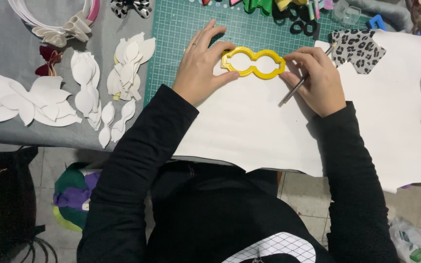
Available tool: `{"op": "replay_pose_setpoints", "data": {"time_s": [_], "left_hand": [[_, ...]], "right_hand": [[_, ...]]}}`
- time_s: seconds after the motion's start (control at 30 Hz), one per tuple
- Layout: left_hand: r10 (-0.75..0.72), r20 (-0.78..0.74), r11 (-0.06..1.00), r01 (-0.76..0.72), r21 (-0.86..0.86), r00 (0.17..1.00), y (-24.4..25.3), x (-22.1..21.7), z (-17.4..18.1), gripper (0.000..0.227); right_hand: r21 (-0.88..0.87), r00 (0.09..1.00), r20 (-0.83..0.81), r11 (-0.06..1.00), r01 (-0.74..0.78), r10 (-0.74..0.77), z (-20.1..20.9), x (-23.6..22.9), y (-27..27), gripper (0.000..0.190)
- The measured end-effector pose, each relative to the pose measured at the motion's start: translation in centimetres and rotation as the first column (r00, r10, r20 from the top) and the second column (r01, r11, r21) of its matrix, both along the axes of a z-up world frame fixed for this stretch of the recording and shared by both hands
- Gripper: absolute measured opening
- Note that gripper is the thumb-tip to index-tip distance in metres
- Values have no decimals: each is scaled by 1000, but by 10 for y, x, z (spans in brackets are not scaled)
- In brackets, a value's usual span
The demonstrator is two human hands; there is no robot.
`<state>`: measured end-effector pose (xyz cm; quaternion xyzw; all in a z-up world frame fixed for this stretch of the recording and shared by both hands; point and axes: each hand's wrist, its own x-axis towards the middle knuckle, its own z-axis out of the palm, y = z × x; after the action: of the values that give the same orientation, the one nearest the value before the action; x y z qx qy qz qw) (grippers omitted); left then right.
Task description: Outlining a butterfly-shaped pattern and a bow-shaped pattern onto a sheet of white leather or synthetic material using a pencil.
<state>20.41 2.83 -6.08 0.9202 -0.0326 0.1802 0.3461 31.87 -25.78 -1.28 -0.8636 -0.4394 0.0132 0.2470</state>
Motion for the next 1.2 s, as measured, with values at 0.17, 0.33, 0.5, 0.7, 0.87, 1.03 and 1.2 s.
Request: {"op": "replay_pose_setpoints", "data": {"time_s": [0.17,0.33,0.5,0.7,0.87,1.03,1.2], "left_hand": [[-7,1,1000,7,17,1000,0,0,-1,54],[2,-3,999,-2,32,1000,-1,2,-4,51],[14,-21,999,-13,46,1000,-2,2,-2,52],[-32,14,992,30,122,999,1,7,-4,53],[-71,34,971,61,231,997,3,12,-2,51],[-74,21,965,67,252,997,7,16,5,48],[-62,17,971,56,234,998,7,16,4,51]], "right_hand": [[-3,999,30,1000,-17,17,-1,1,-1,34],[-5,999,47,1000,-22,22,0,1,0,34],[-9,999,43,1000,-21,21,3,0,1,33],[-24,995,94,999,-37,39,4,1,0,35],[-47,986,149,996,-72,78,21,-5,5,35],[-42,994,45,994,-100,101,34,16,4,26],[304,894,-418,952,-33,165,35,13,28,36]]}}
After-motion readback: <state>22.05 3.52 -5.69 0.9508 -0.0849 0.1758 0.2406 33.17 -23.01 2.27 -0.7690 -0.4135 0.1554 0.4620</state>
